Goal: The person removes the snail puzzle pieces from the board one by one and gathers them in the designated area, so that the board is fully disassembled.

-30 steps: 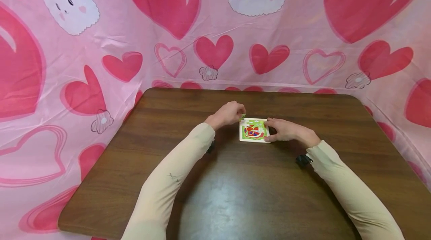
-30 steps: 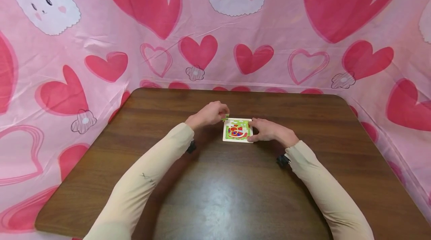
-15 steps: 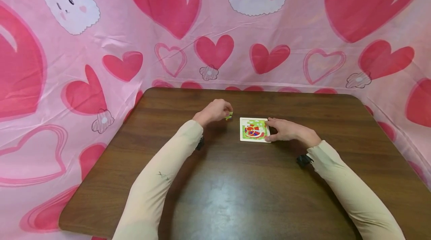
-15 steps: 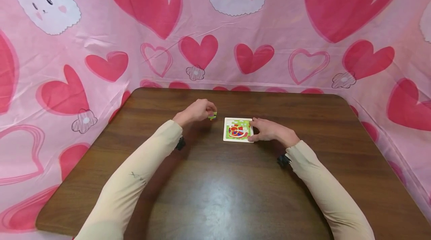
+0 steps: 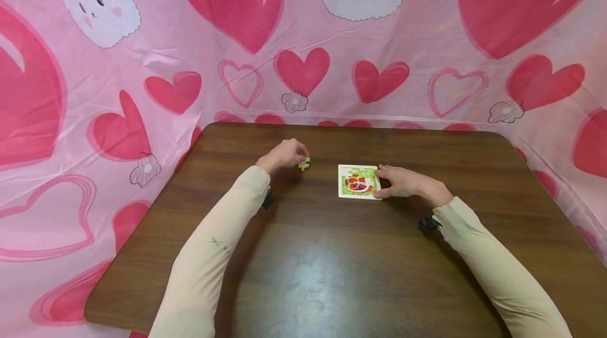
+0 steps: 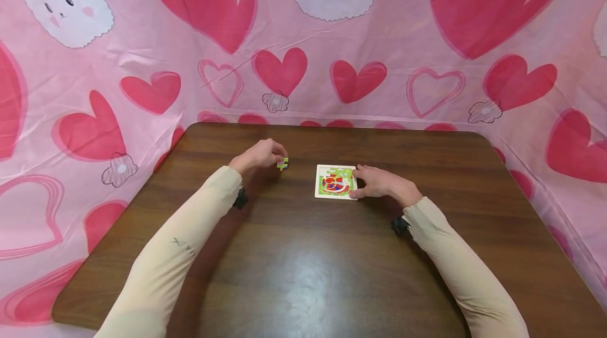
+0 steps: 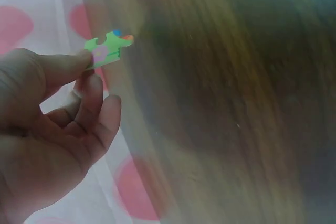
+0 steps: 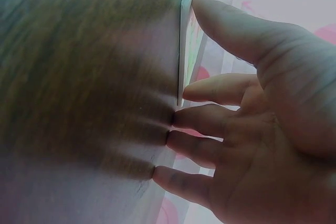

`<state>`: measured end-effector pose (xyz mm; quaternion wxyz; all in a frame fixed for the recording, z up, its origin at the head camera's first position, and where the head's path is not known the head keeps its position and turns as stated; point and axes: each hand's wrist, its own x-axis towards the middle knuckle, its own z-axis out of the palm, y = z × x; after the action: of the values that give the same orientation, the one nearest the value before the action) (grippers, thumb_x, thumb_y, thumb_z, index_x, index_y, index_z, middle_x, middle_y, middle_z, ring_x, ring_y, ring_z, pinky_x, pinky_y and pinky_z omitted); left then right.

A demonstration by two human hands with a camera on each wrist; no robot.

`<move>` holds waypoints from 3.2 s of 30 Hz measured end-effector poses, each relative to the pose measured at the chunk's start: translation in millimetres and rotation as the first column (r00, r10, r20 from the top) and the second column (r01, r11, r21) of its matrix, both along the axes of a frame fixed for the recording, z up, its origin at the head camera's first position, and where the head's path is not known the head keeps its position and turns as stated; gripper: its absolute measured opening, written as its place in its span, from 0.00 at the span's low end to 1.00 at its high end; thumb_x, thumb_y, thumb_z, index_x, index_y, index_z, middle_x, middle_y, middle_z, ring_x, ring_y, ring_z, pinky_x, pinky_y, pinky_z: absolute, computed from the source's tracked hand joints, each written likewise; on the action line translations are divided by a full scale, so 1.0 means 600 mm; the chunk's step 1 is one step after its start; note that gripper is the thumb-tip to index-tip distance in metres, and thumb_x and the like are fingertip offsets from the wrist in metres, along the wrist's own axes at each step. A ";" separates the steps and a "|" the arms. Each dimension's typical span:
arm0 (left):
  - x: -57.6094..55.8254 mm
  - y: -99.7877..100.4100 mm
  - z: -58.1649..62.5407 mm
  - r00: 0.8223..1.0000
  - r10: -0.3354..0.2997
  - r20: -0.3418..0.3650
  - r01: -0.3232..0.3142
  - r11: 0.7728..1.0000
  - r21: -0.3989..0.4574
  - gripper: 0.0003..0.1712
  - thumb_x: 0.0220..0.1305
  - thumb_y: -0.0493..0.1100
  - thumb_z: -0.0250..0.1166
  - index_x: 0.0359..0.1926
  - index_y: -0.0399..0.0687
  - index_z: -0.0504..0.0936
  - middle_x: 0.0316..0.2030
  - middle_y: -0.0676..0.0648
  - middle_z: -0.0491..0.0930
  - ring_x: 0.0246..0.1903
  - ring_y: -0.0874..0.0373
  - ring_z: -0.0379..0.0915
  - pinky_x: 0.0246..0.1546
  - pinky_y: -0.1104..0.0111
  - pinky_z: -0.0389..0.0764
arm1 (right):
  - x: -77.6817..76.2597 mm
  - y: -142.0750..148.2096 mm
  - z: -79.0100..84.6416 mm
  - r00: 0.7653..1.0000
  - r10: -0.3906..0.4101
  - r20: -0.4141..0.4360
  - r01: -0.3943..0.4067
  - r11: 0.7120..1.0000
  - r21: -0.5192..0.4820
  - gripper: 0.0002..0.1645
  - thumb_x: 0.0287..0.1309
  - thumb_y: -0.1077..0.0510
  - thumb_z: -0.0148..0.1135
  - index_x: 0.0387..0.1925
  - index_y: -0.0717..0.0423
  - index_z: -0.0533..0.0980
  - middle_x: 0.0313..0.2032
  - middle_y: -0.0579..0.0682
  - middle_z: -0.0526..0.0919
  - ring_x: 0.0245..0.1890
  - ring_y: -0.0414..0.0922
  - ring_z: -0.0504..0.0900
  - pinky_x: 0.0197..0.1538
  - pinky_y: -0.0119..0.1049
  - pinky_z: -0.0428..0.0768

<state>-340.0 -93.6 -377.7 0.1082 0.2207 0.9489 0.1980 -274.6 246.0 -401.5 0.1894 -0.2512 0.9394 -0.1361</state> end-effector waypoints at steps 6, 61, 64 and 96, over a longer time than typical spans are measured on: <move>-0.007 -0.023 -0.006 0.999 0.024 0.044 -0.024 1.000 0.000 0.10 0.67 0.40 0.61 0.45 0.45 0.86 0.40 0.46 0.84 0.39 0.53 0.72 0.43 0.65 0.76 | -0.001 0.000 0.001 1.000 0.006 -0.006 -0.006 1.000 -0.010 0.49 0.61 0.40 0.63 0.71 0.67 0.59 0.72 0.73 0.53 0.72 0.68 0.53 0.70 0.62 0.57; -0.008 -0.005 -0.040 0.996 0.071 -0.055 -0.068 0.997 0.045 0.11 0.71 0.44 0.55 0.44 0.44 0.80 0.38 0.45 0.81 0.32 0.55 0.75 0.42 0.63 0.78 | -0.001 0.001 -0.006 1.000 -0.022 0.000 0.022 1.000 -0.008 0.51 0.59 0.39 0.65 0.71 0.66 0.59 0.72 0.71 0.53 0.72 0.68 0.55 0.70 0.62 0.57; -0.005 0.010 -0.037 0.997 0.062 -0.037 -0.060 0.996 0.069 0.11 0.71 0.45 0.55 0.45 0.45 0.80 0.36 0.46 0.80 0.27 0.54 0.75 0.34 0.63 0.79 | -0.002 0.002 -0.006 1.000 -0.013 -0.017 0.013 1.000 -0.005 0.50 0.59 0.39 0.65 0.70 0.67 0.59 0.72 0.72 0.54 0.72 0.68 0.55 0.70 0.61 0.58; 0.042 0.176 -0.028 0.996 -0.087 0.024 0.084 0.989 0.121 0.12 0.69 0.47 0.60 0.50 0.49 0.79 0.43 0.49 0.81 0.41 0.56 0.74 0.46 0.67 0.77 | -0.006 0.001 -0.007 1.000 -0.016 -0.007 0.016 1.000 0.003 0.49 0.59 0.38 0.64 0.70 0.65 0.61 0.72 0.72 0.54 0.72 0.67 0.56 0.71 0.61 0.57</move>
<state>-314.8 11.9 -394.3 0.1169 0.2644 0.9233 0.2528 -278.4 246.4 -405.6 0.1856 -0.2438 0.9422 -0.1352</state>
